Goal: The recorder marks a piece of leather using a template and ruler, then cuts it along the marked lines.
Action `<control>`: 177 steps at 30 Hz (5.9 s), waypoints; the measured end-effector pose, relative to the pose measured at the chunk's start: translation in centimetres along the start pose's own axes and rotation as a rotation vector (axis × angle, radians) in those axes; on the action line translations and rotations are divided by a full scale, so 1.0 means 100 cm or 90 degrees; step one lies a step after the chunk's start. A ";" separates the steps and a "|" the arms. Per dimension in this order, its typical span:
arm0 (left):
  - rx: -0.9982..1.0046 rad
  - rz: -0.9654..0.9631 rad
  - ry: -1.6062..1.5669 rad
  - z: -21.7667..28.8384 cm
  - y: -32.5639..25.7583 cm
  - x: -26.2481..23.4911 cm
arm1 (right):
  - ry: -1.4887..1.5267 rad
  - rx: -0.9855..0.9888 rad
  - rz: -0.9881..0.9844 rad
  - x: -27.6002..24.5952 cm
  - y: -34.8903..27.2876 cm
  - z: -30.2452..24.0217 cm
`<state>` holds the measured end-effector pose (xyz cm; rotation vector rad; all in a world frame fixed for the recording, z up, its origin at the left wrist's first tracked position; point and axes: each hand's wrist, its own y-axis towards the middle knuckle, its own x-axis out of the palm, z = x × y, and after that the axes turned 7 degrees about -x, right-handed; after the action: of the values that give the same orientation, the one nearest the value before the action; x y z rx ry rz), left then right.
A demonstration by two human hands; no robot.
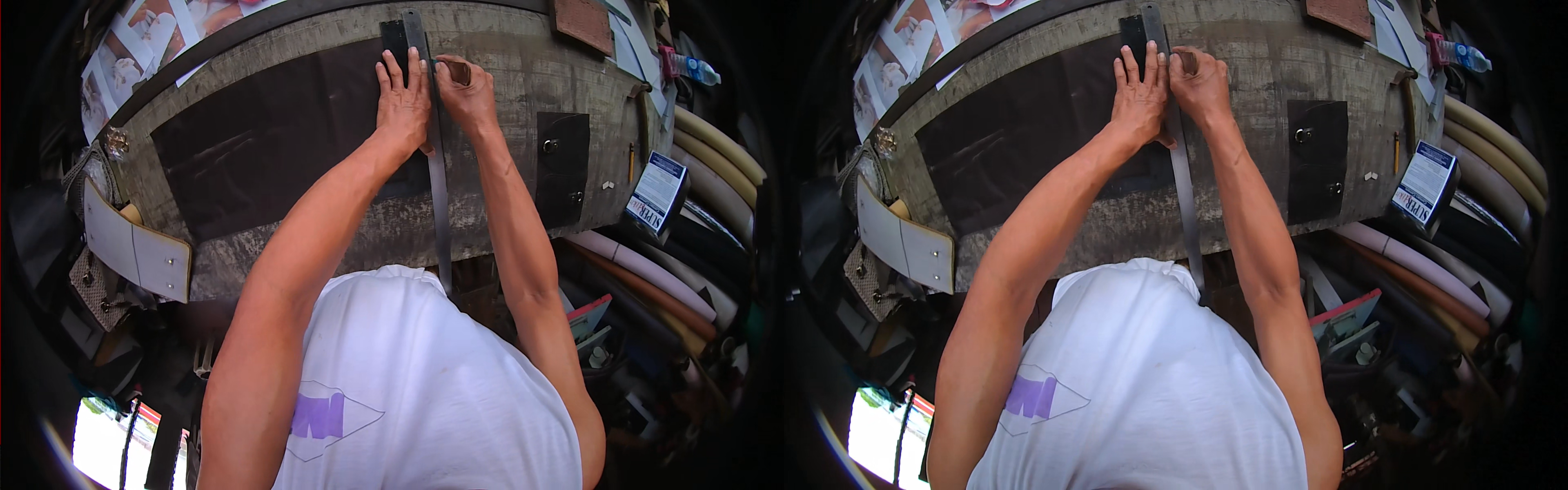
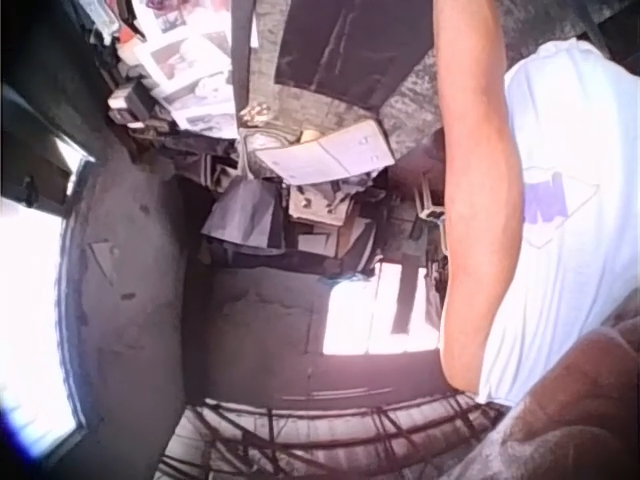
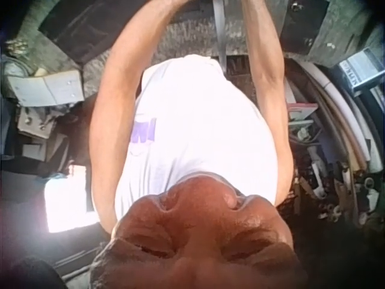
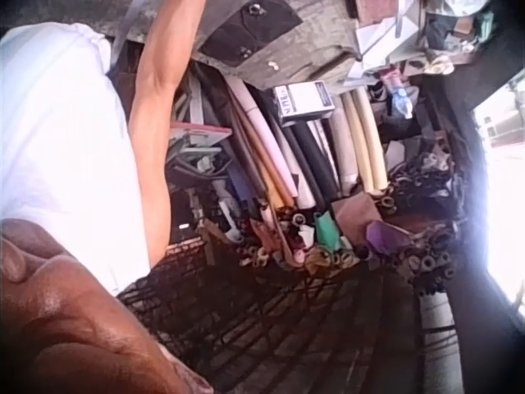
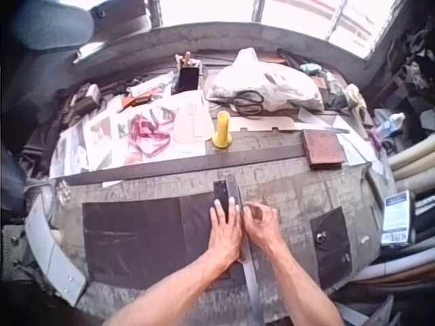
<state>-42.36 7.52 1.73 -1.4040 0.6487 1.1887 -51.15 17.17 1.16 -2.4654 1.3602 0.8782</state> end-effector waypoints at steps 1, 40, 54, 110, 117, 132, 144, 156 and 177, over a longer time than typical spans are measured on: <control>0.001 -0.003 0.000 -0.001 0.000 0.004 | 0.021 0.017 -0.015 -0.003 -0.012 -0.002; 0.072 0.273 -0.056 -0.022 -0.004 0.027 | -0.286 0.204 0.072 -0.084 -0.396 -0.031; -0.058 0.218 -0.111 0.067 0.000 0.075 | -0.257 0.190 0.177 -0.136 -0.336 0.021; -0.688 0.273 -0.067 -0.232 -0.261 0.151 | -0.192 0.113 -0.254 -0.170 -0.323 -0.005; -0.684 0.301 -0.057 -0.261 -0.280 0.163 | -0.215 0.342 -0.254 -0.185 -0.448 -0.020; -0.530 0.416 -0.141 -0.241 -0.343 0.161 | -0.171 0.315 -0.106 -0.166 -0.423 -0.085; 0.078 -0.077 -0.733 -0.054 -0.371 0.053 | -0.017 -0.137 -0.464 -0.025 -0.285 -0.198; -0.431 0.100 -0.895 -0.057 -0.404 0.095 | -0.046 -0.230 -0.607 -0.006 -0.236 -0.180; -0.465 0.147 -0.977 -0.068 -0.375 0.104 | -0.071 -0.094 -0.470 -0.003 -0.178 -0.104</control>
<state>-3.28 11.74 5.94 -0.5308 -0.7962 2.3212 -32.45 22.87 7.68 -2.6520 0.2845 0.9117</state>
